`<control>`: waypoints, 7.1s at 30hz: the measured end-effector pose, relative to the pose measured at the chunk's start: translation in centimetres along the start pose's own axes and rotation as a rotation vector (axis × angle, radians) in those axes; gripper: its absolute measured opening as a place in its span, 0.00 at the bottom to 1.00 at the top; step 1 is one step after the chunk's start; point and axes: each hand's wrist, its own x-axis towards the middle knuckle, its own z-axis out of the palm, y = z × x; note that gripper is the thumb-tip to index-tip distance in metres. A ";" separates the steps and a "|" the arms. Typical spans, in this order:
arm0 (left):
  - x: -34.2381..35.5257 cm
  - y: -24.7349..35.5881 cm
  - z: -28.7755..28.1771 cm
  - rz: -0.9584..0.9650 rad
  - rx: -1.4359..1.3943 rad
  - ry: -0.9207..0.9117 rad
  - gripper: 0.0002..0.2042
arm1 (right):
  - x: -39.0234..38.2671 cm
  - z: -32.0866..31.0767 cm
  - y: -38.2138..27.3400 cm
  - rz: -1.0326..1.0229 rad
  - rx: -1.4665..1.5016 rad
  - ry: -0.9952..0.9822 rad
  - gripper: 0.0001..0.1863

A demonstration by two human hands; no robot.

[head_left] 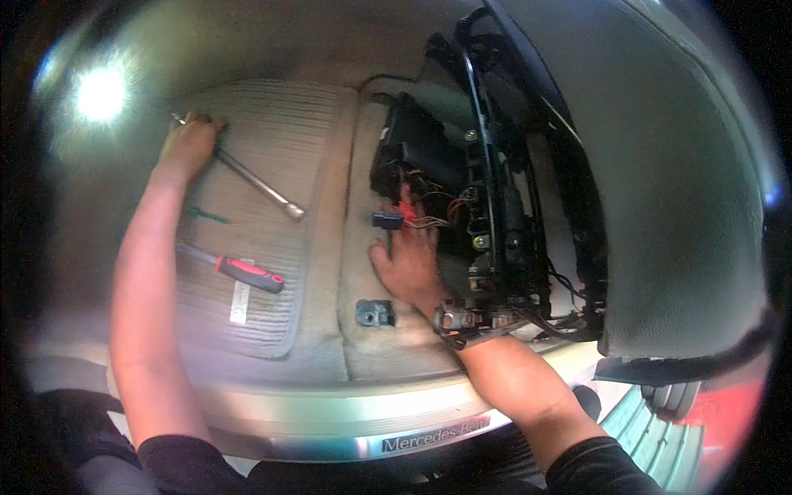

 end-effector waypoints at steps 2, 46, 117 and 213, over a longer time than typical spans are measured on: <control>-0.5 -1.2 0.8 0.066 -0.041 0.153 0.17 | 0.0 -0.3 0.0 -0.021 0.017 -0.017 0.45; -6.2 23.1 -21.9 0.606 0.036 0.654 0.06 | -0.3 0.5 0.5 -0.070 -0.015 -0.092 0.41; -2.8 13.0 -21.2 0.513 -0.300 0.467 0.20 | -0.2 -0.5 -0.6 0.035 0.058 -0.064 0.47; 2.6 22.3 -9.3 0.783 -0.214 0.634 0.08 | -0.9 -3.9 -1.8 -0.180 0.559 0.158 0.10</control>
